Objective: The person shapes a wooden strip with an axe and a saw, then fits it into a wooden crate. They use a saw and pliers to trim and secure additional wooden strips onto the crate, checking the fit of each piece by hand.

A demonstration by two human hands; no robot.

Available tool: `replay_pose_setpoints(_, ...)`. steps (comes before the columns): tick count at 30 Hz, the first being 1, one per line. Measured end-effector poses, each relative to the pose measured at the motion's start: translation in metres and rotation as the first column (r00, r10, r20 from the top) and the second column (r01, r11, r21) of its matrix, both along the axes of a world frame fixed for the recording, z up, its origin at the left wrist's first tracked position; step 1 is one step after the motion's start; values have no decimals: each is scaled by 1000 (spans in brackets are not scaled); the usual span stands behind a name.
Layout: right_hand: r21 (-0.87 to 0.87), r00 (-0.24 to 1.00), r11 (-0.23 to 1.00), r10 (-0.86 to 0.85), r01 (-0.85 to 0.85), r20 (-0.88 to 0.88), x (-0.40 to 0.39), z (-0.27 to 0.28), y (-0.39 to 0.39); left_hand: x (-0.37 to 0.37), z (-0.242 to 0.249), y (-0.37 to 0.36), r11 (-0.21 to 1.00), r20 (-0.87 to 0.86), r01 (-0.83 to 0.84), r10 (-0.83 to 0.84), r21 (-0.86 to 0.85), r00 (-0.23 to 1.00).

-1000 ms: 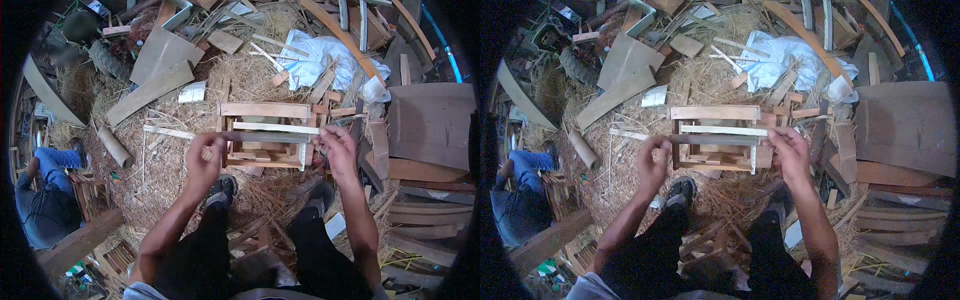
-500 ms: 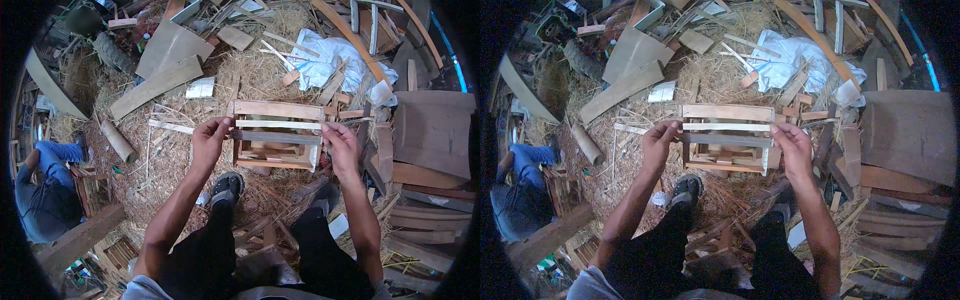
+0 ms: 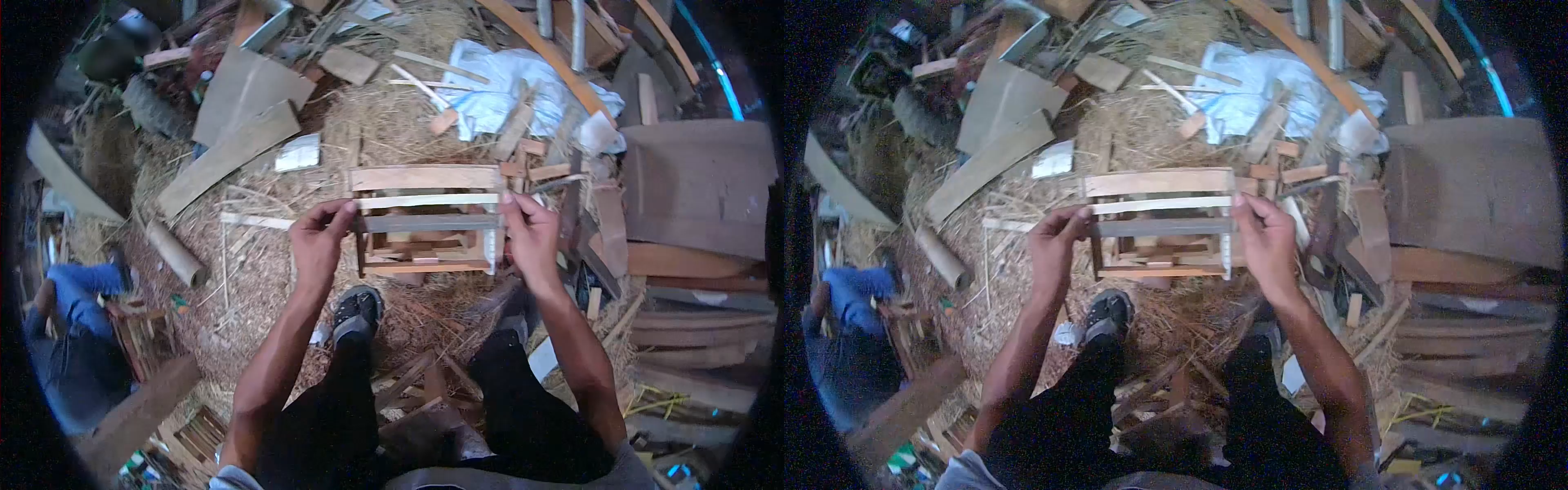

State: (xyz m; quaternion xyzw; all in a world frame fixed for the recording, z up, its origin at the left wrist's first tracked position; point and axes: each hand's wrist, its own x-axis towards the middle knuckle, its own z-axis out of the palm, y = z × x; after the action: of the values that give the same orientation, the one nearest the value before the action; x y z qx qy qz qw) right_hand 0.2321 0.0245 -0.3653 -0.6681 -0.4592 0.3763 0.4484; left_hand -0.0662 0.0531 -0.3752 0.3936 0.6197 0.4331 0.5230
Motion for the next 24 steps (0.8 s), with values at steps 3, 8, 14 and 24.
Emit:
replay_pose_setpoints(3, -7, 986, 996, -85, 85, -142, 1, -12, -2, 1, 0, 0, 1000, 23, -24, 24, 16, 999)
replay_pose_setpoints(8, -85, 991, 996, -12, 0, -135, 6, -9, -3, 2, 2, 0, 999, -1, -36, 36, -5, 999)
replay_pose_setpoints(14, -81, 979, 997, -17, 1, -202, 4, -14, 1, 2, 2, 1, 999, -5, -36, 36, -3, 999)
replay_pose_setpoints(24, -84, 955, 996, -46, 22, -293, 3, -20, 2, 7, 0, 4, 988, 204, -106, 127, -109, 971)
